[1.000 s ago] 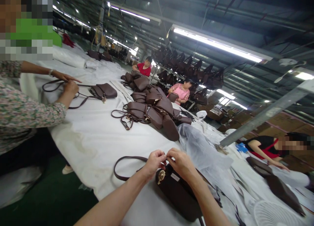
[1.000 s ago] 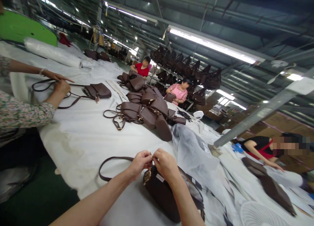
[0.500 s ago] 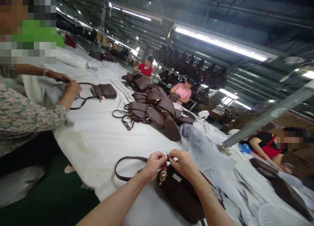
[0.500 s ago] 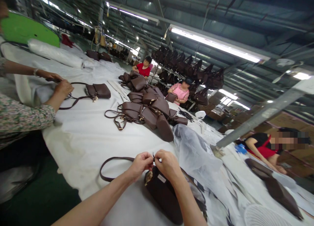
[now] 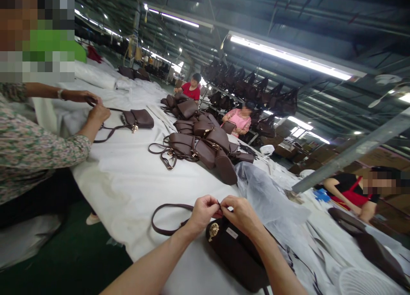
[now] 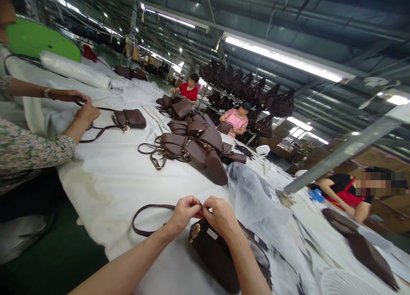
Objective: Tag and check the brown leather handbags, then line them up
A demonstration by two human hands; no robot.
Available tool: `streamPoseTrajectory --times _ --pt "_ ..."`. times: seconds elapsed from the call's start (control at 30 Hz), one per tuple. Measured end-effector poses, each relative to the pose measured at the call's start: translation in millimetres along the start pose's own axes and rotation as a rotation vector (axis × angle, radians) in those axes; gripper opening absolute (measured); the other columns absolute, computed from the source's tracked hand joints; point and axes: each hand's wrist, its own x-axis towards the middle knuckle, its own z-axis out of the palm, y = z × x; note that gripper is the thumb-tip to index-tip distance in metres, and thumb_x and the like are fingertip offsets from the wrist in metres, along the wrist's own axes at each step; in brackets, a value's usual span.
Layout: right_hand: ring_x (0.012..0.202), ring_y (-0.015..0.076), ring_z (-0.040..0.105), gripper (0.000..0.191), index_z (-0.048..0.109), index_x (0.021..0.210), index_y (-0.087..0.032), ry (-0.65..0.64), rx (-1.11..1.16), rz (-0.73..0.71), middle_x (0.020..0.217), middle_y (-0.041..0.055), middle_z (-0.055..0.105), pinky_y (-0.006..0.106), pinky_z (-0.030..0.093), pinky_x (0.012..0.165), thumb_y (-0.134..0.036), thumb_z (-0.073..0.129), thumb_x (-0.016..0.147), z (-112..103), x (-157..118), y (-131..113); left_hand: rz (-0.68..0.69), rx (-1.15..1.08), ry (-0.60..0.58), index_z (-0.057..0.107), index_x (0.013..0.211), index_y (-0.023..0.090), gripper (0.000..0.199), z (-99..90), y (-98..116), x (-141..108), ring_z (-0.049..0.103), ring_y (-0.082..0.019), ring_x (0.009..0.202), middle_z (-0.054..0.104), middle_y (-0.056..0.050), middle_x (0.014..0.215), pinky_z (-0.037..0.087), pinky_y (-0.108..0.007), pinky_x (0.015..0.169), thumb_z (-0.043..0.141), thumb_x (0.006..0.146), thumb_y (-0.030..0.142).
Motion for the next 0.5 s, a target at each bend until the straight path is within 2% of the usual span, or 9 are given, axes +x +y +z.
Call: streamPoseTrajectory --times 0.5 --pt "0.066 0.0144 0.061 0.020 0.066 0.069 -0.020 0.050 -0.059 0.007 0.071 0.0028 0.068 0.024 0.040 0.064 -0.016 0.051 0.082 3.4 1.2 3.2 0.107 0.243 0.032 0.055 0.063 0.015 0.003 -1.5 1.5 2.2 0.061 -0.011 0.049 0.058 0.004 0.053 0.052 -0.021 0.050 0.057 0.065 0.017"
